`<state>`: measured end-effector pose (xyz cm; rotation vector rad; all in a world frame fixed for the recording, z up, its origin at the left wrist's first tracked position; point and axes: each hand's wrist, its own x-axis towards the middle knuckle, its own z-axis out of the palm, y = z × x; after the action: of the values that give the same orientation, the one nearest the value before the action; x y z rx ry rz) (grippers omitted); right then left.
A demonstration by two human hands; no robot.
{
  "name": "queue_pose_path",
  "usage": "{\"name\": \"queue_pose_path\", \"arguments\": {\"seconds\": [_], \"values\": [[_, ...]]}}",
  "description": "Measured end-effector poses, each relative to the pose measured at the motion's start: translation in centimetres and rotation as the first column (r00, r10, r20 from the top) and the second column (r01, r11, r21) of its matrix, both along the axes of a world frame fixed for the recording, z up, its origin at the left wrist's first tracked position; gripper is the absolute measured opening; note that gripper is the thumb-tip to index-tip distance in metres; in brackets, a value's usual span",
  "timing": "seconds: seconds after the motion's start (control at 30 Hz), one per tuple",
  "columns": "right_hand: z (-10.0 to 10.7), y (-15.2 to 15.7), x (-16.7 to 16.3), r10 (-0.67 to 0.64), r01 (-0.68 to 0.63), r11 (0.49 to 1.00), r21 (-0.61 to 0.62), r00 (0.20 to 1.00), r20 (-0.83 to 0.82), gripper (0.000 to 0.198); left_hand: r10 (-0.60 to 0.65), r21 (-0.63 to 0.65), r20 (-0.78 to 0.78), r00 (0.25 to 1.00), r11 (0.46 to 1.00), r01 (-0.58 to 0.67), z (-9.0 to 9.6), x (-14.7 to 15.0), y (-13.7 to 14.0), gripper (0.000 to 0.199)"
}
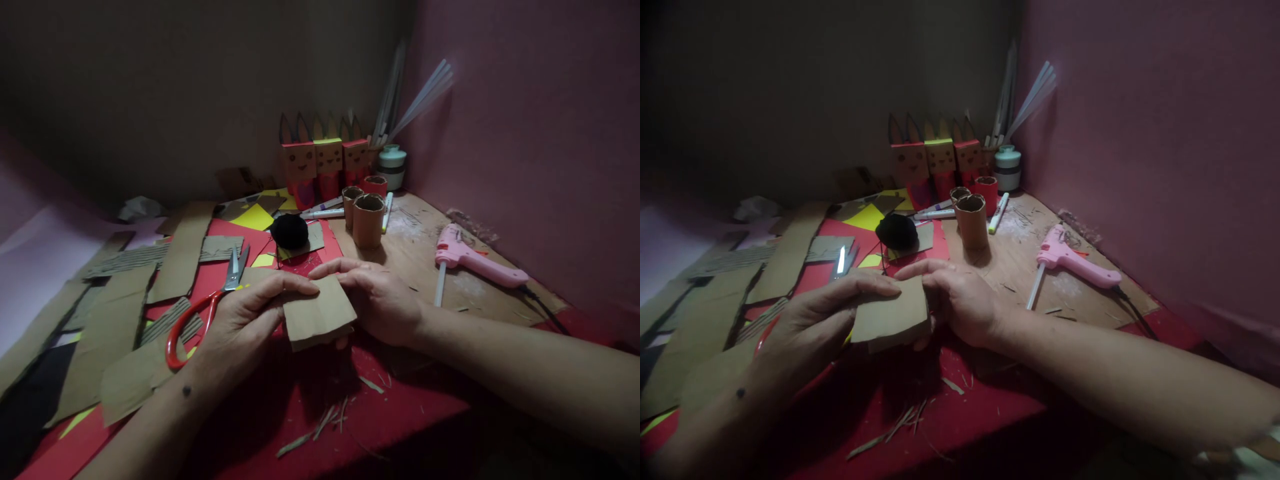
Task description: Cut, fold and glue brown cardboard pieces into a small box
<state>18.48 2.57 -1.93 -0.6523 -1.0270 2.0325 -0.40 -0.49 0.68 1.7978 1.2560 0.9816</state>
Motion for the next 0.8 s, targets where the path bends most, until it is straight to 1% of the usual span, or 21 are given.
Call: {"name": "queue_pose_path", "arguments": {"seconds": [0.1,0.2,0.27,0.3,0.4,0.5,0.57,0.6,0.7,0.8], "values": [[-0.1,-0.1,0.1,0.012,-0.011,1.0,0.019,0.999,-0.03,0.025,-0.007,0.033,-0.009,1.0,0.999,0.008,0.2,0.2,-0.1,0.02],[-0.7,0.0,0.1,0.01,-0.009,0.999,0.051,1.0,-0.001,0.035,-0.019,0.031,-0.022,1.0,0.999,0.02,0.5,0.2,0.2,0.022],[-1.0,0.2,0.1,-0.002,0.001,0.999,0.043,1.0,0.021,0.036,-0.044,-0.037,0.009,0.999,0.998,0.044,0.7,0.0,0.5,0.024],[-1.0,0.2,0.1,-0.016,0.015,0.999,0.039,0.999,0.031,0.035,-0.054,-0.091,0.054,0.997,0.994,0.059,0.7,-0.2,0.6,0.025],[-0.9,0.3,0.0,-0.051,0.05,0.998,0.046,0.998,0.021,0.034,-0.011,-0.235,0.177,0.984,0.971,0.053,0.7,-0.3,0.9,0.031],[-0.6,0.2,-0.1,-0.063,0.062,0.997,0.047,0.998,0.018,0.033,-0.006,-0.371,0.163,0.987,0.926,0.067,0.2,0.1,0.8,0.041],[-0.4,0.1,-0.1,-0.08,0.078,0.996,0.045,0.996,0.038,0.033,-0.035,-0.423,0.175,0.984,0.9,0.108,-0.1,0.4,0.7,0.041],[-0.4,0.1,-0.1,-0.087,0.085,0.996,0.041,0.995,0.048,0.035,-0.044,-0.427,0.188,0.981,0.896,0.122,-0.2,0.5,0.7,0.04],[-0.4,0.1,-0.1,-0.093,0.092,0.995,0.025,0.994,0.053,0.039,-0.049,-0.396,0.193,0.98,0.91,0.124,-0.4,0.6,0.7,0.036],[-0.4,0.1,-0.1,-0.096,0.095,0.995,0.028,0.994,0.048,0.04,-0.042,-0.382,0.194,0.98,0.917,0.115,-0.5,0.5,0.8,0.041]]}}
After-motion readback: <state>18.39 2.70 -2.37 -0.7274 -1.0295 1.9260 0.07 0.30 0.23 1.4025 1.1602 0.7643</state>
